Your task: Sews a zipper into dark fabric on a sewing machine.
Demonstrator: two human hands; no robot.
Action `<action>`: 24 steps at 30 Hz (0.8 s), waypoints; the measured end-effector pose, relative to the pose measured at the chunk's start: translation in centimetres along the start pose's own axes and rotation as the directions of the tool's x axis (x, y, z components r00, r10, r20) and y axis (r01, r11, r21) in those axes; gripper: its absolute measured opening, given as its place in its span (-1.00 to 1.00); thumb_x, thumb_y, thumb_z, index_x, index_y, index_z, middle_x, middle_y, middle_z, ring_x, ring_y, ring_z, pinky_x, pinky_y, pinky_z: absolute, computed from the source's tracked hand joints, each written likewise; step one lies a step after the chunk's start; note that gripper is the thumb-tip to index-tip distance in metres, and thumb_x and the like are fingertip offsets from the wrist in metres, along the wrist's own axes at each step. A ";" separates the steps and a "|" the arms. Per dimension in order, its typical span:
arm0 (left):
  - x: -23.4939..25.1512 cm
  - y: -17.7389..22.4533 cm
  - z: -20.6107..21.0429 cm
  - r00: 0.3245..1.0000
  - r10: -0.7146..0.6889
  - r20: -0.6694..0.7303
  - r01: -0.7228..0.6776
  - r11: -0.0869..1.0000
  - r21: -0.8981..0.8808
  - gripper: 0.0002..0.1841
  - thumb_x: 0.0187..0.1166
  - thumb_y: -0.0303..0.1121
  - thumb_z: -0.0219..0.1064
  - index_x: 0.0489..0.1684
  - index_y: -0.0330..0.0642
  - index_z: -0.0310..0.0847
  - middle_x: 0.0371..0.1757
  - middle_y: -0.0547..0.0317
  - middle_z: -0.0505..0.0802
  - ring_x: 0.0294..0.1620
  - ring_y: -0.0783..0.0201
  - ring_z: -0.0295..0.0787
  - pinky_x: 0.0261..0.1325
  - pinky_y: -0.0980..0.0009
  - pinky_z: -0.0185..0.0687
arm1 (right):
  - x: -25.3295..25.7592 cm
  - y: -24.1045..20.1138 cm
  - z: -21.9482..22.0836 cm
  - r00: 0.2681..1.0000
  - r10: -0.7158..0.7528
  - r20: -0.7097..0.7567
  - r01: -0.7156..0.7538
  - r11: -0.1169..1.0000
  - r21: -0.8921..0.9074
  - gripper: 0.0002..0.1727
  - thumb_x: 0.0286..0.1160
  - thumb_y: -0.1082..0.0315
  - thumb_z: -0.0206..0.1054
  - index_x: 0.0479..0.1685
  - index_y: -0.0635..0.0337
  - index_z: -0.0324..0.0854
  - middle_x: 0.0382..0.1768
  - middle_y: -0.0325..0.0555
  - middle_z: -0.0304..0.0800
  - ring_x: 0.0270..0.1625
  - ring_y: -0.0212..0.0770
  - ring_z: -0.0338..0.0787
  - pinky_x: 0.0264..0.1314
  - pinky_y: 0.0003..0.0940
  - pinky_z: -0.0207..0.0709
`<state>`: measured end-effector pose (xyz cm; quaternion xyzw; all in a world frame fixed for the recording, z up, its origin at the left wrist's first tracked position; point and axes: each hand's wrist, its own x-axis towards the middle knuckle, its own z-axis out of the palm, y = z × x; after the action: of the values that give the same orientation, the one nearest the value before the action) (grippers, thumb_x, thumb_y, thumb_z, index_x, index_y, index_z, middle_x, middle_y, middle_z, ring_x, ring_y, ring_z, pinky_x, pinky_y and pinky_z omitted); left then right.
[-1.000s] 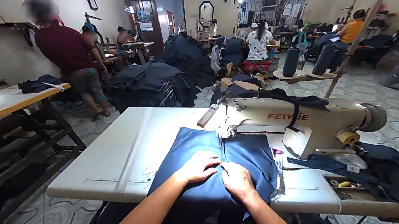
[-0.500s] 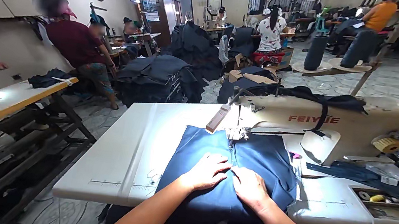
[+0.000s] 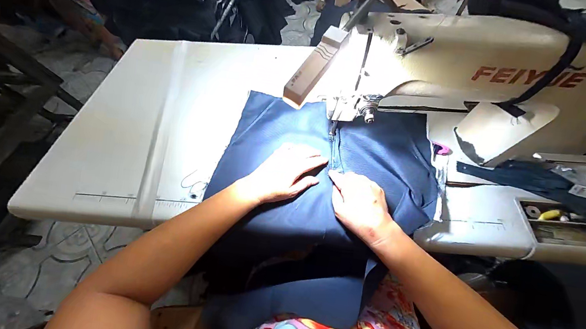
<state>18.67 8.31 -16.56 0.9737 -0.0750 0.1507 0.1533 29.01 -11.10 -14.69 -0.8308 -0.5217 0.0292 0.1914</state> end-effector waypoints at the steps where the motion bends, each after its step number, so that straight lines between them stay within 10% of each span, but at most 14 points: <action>1: 0.1 0.1 0.0 1.000 0.012 -0.012 -0.012 1.000 0.002 -0.50 0.72 -0.14 0.12 0.51 -0.20 0.63 0.44 -0.13 0.75 0.52 -0.07 0.62 0.58 -0.11 0.33 | -0.1 0.0 0.1 1.000 -0.015 -0.014 0.015 1.000 -0.013 -0.60 0.61 0.40 0.14 0.29 0.22 0.78 -0.12 0.20 0.85 0.00 0.22 0.86 -0.09 0.15 0.65; 10: 0.3 0.4 0.1 0.987 -0.132 0.090 0.131 0.991 0.021 -0.46 0.76 -0.02 0.02 0.65 0.05 0.53 0.71 0.03 0.54 0.78 -0.09 0.30 0.66 -0.47 -0.05 | 0.0 0.3 -0.4 0.998 -0.046 0.043 0.049 0.997 -0.066 -0.58 0.62 0.39 0.12 0.35 0.24 0.74 -0.18 0.20 0.84 -0.11 0.21 0.86 -0.19 0.11 0.64; 24: 1.0 -0.4 0.2 0.988 -0.128 0.085 0.125 0.992 0.036 -0.47 0.77 -0.01 0.02 0.62 0.05 0.56 0.67 0.03 0.57 0.76 -0.12 0.34 0.63 -0.48 -0.01 | 1.3 1.3 -0.7 0.996 -0.070 0.053 0.072 0.996 -0.046 -0.57 0.63 0.40 0.12 0.36 0.22 0.75 -0.13 0.20 0.87 -0.07 0.19 0.88 -0.13 0.13 0.67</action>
<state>19.78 8.54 -16.51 0.9843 -0.0174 0.0994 0.1445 30.90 -10.67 -14.31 -0.8152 -0.5561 0.0311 0.1588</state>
